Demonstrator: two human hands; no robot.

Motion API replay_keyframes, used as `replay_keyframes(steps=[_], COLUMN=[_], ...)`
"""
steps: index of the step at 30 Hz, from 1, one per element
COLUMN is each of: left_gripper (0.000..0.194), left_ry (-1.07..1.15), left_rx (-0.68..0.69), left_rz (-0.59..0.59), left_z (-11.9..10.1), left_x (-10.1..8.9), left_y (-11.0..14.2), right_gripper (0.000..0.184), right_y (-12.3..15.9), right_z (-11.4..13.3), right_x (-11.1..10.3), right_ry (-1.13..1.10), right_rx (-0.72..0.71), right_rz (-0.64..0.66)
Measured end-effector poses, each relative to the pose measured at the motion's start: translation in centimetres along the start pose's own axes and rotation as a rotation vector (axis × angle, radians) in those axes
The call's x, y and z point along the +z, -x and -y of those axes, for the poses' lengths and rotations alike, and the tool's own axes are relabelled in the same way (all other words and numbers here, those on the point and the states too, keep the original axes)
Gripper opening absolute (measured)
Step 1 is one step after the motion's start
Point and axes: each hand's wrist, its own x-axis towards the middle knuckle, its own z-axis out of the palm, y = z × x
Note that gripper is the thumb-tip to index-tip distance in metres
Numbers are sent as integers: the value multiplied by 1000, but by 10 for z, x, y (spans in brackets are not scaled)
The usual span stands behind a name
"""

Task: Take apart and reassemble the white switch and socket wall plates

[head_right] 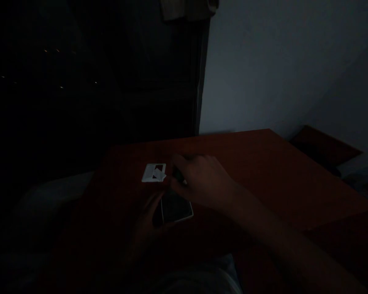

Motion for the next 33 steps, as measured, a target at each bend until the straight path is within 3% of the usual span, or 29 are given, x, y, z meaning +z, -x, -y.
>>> replay_keyframes(steps=[7,13,17,22,24,26,29,33], left_gripper=[79,79,81,74,75,78,79,79], left_ry=[9,-13,-14,-15,-15,-24,-53,-72], left_rx=[-38,-24,8,3,-4,-9,-26,-44], left_rz=[13,-10,-17,-24,-20,-6,21,32], left_z=[-5,-8,-13,-13,-12,-12,-11,-7], left_x=[-3,-2,-6,-9,-8,-7,-6,-5], left_y=[-1,-2,-4,-6,-6,-6,-5,-4], right_gripper=[23,41,29,46,43,34,40,29], right_y=[0,-6,-13,-16,-17,-19,-23,-27], right_z=[-6,11,21,21,22,25,26,17], right_x=[3,-4,-10,-14,-13,-10,-5,-3], right_ry=[-24,101,-3,-197,-149,0,160,105], right_rx=[-8,-89,-215,-338,-295,-161,-18,-82], right_rz=[-8,-19,32,125,100,41,-14,0])
